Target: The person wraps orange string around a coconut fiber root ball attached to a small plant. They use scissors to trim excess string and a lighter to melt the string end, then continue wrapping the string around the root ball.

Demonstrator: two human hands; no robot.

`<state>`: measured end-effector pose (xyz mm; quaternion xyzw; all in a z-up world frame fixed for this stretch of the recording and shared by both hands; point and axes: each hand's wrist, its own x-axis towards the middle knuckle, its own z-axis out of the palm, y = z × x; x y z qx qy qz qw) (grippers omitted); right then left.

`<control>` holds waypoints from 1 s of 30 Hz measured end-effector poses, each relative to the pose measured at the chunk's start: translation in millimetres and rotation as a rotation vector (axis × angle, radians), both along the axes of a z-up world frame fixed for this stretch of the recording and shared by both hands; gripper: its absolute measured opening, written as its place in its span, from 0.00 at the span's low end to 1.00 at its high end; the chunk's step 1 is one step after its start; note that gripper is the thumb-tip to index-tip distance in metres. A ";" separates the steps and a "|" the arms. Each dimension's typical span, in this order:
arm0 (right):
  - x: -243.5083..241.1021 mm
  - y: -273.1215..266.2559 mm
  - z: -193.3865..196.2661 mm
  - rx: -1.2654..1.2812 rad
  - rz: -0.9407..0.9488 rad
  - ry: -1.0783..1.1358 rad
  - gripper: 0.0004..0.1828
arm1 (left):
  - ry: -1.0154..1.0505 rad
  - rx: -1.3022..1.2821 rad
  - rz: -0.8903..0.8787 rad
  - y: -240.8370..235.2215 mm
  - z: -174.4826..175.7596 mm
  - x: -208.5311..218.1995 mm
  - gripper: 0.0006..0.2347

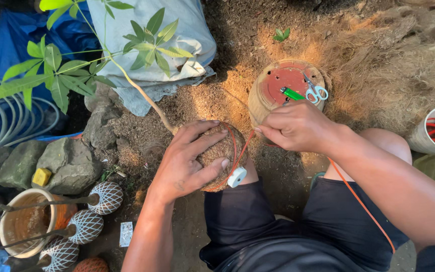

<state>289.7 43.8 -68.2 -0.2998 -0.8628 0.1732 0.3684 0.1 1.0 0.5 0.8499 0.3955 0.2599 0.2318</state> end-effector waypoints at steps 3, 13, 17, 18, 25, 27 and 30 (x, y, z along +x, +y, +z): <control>-10.8 7.5 -7.0 -0.052 0.001 0.006 0.11 | -0.006 -0.017 -0.001 -1.1 0.3 -1.2 0.22; -34.6 19.6 -3.7 -0.719 0.133 -0.092 0.16 | -0.089 0.148 -0.095 -15.4 -23.4 -16.8 0.23; -33.8 8.9 2.3 -0.615 0.170 -0.120 0.15 | -0.718 -0.223 0.495 -24.5 -53.4 -15.6 0.25; -33.9 4.1 3.1 -0.587 0.163 -0.143 0.15 | -0.871 -0.485 0.729 -14.1 -63.9 -17.5 0.25; -39.7 -20.0 34.4 -0.164 0.104 -0.145 0.14 | -1.057 -1.018 0.357 34.0 -88.3 -35.4 0.16; -38.3 -23.1 47.7 -0.044 0.066 -0.193 0.13 | -1.089 -0.970 0.197 60.1 -82.0 -27.5 0.13; -39.7 -28.6 56.1 0.085 -0.031 -0.256 0.14 | -1.160 -0.979 -0.016 95.8 -84.2 -16.7 0.11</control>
